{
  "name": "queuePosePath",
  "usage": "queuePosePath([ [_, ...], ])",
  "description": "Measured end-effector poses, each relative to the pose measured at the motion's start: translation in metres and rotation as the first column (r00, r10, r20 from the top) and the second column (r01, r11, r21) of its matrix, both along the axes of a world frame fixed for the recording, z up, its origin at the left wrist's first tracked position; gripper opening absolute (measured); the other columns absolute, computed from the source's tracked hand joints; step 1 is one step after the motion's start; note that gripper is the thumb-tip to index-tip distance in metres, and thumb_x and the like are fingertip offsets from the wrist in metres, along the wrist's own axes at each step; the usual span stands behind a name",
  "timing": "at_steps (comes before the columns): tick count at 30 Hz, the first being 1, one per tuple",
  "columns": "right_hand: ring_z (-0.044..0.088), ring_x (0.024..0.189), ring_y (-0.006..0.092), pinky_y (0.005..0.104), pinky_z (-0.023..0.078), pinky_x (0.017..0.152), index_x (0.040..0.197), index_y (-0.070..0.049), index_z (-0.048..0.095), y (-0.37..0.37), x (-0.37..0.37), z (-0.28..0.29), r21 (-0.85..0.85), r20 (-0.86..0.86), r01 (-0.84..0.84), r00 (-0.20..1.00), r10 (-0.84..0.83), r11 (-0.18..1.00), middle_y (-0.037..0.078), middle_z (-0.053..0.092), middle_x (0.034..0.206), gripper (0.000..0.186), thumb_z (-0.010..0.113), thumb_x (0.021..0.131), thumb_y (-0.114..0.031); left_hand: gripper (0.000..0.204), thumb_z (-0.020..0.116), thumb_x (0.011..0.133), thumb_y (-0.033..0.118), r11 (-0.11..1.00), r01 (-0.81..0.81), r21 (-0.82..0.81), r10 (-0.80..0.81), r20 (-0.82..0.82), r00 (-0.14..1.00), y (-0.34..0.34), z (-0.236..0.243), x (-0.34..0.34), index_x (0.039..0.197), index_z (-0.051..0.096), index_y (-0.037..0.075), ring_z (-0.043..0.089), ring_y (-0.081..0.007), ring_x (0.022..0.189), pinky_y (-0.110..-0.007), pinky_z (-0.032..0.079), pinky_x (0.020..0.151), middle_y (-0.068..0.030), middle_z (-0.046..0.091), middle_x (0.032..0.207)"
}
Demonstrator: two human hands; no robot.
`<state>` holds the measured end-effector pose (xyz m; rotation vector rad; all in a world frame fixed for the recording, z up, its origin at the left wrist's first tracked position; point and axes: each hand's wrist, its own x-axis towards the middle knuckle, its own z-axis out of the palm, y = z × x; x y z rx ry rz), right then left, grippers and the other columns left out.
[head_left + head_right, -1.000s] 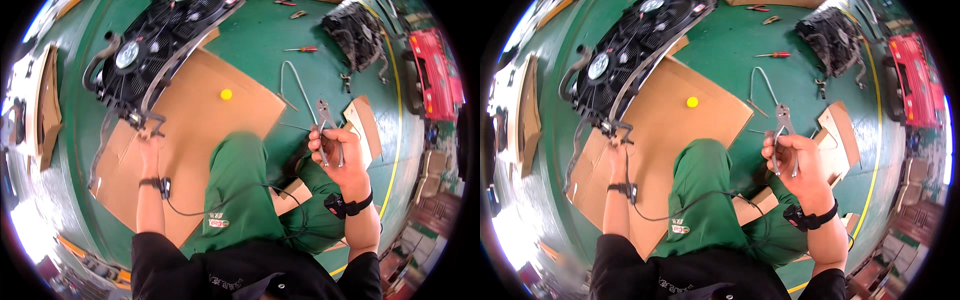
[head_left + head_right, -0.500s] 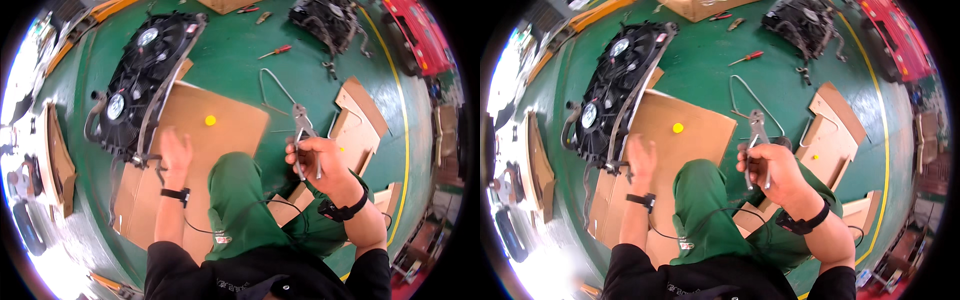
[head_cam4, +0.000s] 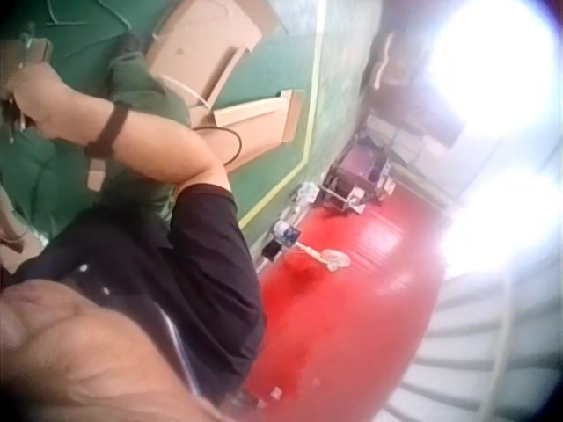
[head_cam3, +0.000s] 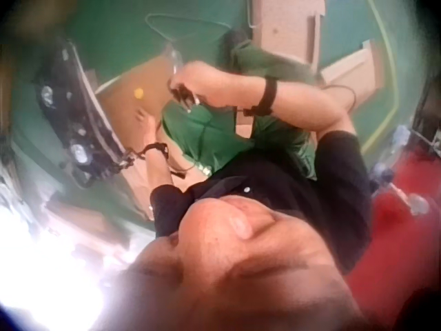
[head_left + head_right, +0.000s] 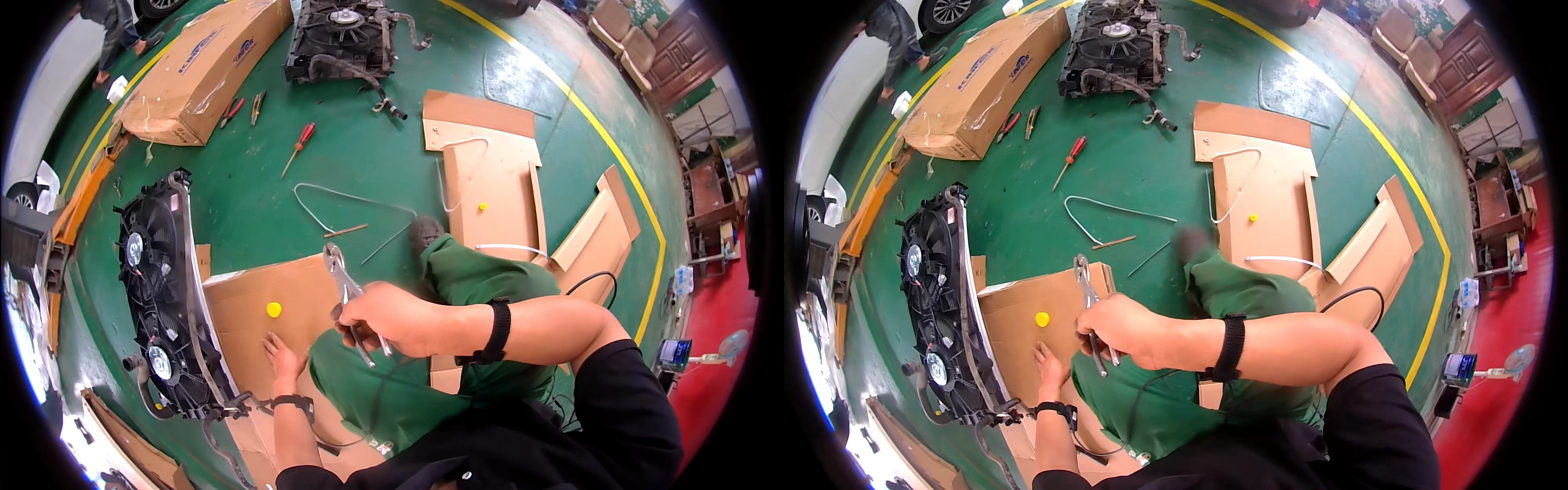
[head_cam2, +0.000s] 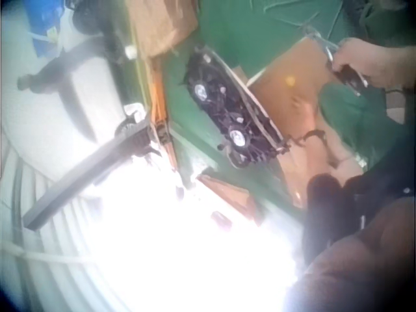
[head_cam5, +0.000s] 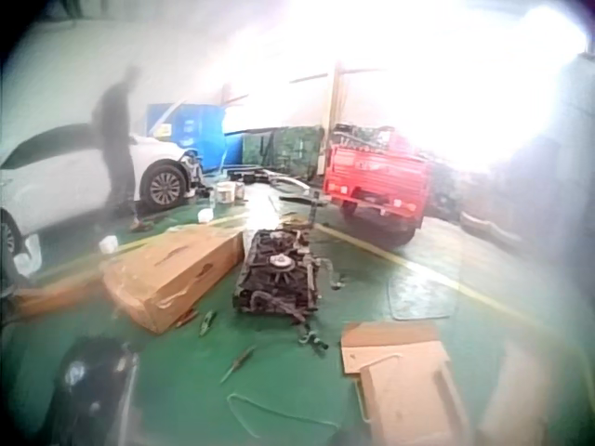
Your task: The person manipulates radiator hoses and fan assemblies by hand and using pliers to move hose clamps between different radiator units while working on a garage floor.
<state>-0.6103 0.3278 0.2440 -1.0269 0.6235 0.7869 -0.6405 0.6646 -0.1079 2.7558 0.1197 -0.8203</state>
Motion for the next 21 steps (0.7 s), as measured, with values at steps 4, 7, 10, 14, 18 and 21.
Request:
queuePosePath([
  [4, 0.055, 0.063, 0.0173, 0.0339, 0.038, 0.056, 0.08, 0.002, 0.064, 0.001, 0.0, 0.004, -0.027, -0.005, -0.018, 1.0, 0.018, 0.999, 0.011, 0.065, 0.075, 0.017, 0.058, 0.089, -0.011, 0.129, 0.084, 0.075, 0.042, 0.999, -0.034, 0.022, 0.036, -0.092, 0.995, 0.008, -0.003, 0.005, 0.159, -0.001, -0.005, 0.007, -0.0501, 0.152, -0.051, 0.017, 0.126, -0.0371, 0.003, 0.162],
  [7, 0.051, 0.061, 0.0159, 0.0315, 0.038, 0.057, 0.085, 0.002, 0.064, -0.003, -0.003, 0.002, -0.022, 0.024, -0.027, 0.999, 0.028, 0.999, 0.012, 0.065, 0.077, 0.018, 0.059, 0.089, -0.015, 0.131, 0.086, 0.074, 0.04, 0.999, -0.027, 0.026, 0.03, -0.098, 0.995, 0.009, -0.006, 0.008, 0.159, -0.002, -0.005, 0.007, -0.05, 0.153, -0.051, 0.017, 0.126, -0.0369, 0.002, 0.162],
  [10, 0.053, 0.061, 0.0169, 0.0326, 0.039, 0.056, 0.081, 0.002, 0.064, -0.008, -0.005, 0.003, -0.019, 0.017, 0.001, 1.0, -0.001, 1.0, 0.012, 0.065, 0.076, 0.017, 0.059, 0.088, -0.013, 0.133, 0.088, 0.072, 0.04, 0.999, -0.05, 0.014, 0.051, -0.116, 0.992, 0.005, -0.002, 0.009, 0.159, -0.003, -0.005, 0.007, -0.0498, 0.153, -0.051, 0.018, 0.125, -0.0365, 0.001, 0.163],
  [14, 0.056, 0.062, 0.0178, 0.0337, 0.04, 0.056, 0.078, 0.003, 0.065, -0.014, -0.005, 0.005, 0.002, 0.023, 0.04, 0.999, -0.04, 0.999, 0.012, 0.065, 0.074, 0.018, 0.059, 0.088, -0.011, 0.139, 0.091, 0.068, 0.043, 0.999, -0.045, -0.011, 0.042, -0.154, 0.987, 0.0, 0.006, 0.013, 0.158, -0.004, -0.005, 0.005, -0.0493, 0.153, -0.051, 0.016, 0.125, -0.0359, 0.0, 0.163],
  [18, 0.05, 0.06, 0.0156, 0.0301, 0.039, 0.057, 0.09, 0.003, 0.063, -0.018, -0.003, 0.005, 0.027, 0.073, 0.014, 0.997, -0.016, 1.0, 0.013, 0.064, 0.078, 0.019, 0.06, 0.089, -0.016, 0.146, 0.092, 0.065, 0.047, 1.0, 0.001, 0.014, 0.002, -0.205, 0.979, 0.001, 0.008, 0.016, 0.157, -0.007, -0.007, 0.002, -0.0486, 0.153, -0.052, 0.012, 0.126, -0.0356, 0.001, 0.163],
  [21, 0.052, 0.06, 0.0165, 0.0311, 0.04, 0.057, 0.085, 0.002, 0.064, -0.02, -0.003, 0.005, 0.022, 0.079, 0.043, 0.996, -0.045, 0.999, 0.013, 0.064, 0.077, 0.017, 0.059, 0.088, -0.014, 0.15, 0.093, 0.062, 0.05, 1.0, 0.017, 0.025, -0.011, -0.214, 0.977, 0.002, 0.006, 0.013, 0.156, -0.008, -0.009, 0.0, -0.0482, 0.153, -0.052, 0.01, 0.126, -0.0354, 0.0, 0.163],
])
